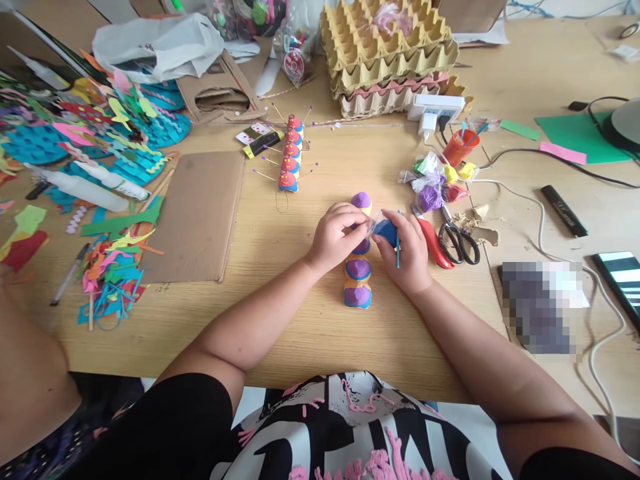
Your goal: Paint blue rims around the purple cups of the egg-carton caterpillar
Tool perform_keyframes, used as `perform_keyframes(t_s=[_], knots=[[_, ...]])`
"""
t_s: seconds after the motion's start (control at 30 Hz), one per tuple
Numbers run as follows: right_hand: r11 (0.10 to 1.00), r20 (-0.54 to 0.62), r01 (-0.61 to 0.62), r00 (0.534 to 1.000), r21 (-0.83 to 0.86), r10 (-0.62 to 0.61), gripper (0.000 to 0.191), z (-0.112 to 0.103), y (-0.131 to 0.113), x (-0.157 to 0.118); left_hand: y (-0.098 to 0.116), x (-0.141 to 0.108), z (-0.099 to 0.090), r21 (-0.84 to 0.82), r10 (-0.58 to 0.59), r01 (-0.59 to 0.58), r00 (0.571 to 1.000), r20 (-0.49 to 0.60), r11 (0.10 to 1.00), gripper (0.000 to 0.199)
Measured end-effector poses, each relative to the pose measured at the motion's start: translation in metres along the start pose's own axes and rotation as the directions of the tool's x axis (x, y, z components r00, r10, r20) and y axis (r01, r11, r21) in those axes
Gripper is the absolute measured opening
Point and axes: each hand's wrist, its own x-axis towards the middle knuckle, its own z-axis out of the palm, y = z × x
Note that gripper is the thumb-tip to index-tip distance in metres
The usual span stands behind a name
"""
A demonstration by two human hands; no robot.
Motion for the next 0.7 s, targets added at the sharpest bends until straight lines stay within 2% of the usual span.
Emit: perform_keyframes(t_s=[0.1, 0.2, 0.3, 0.37, 0.5, 0.7], knots=[[1.000, 0.000, 0.004, 1.000, -0.008, -0.004, 0.046, 0.0011, 0.0001, -0.0013, 0.0017, 0.0020, -0.0012, -0.019, 0.048, -0.048, 0.999, 0.026, 0.999, 0.015], [0.999, -0.008, 0.034, 0.999, -0.018, -0.034, 0.044, 0.0019, 0.0007, -0.0018, 0.0024, 0.0022, -0.0013, -0.073, 0.039, -0.034, 0.997, 0.070, 0.997, 0.016], [0.999, -0.001, 0.046, 0.999, -0.028, -0.046, 0.042, 0.0018, 0.0004, -0.0009, 0.0019, -0.0003, 0.0002, -0.148, -0.049, 0.064, 0.994, 0.101, 0.987, 0.017], [0.999, -0.011, 0.039, 0.999, -0.021, -0.039, 0.042, 0.0014, -0.0009, 0.0001, 0.0015, -0.0025, 0.0015, -0.207, -0.182, 0.192, 0.981, 0.069, 0.959, 0.021], [1.000, -0.038, -0.001, 0.999, -0.015, 0.001, 0.044, 0.0009, -0.0040, 0.0011, 0.0032, -0.0045, 0.0031, -0.328, -0.440, 0.423, 0.898, 0.023, 0.845, 0.032], [0.997, -0.033, -0.069, 0.997, 0.022, 0.070, 0.046, 0.0020, -0.0017, 0.0017, 0.0093, -0.0008, 0.0036, -0.494, -0.586, 0.559, 0.802, 0.119, 0.665, 0.040]])
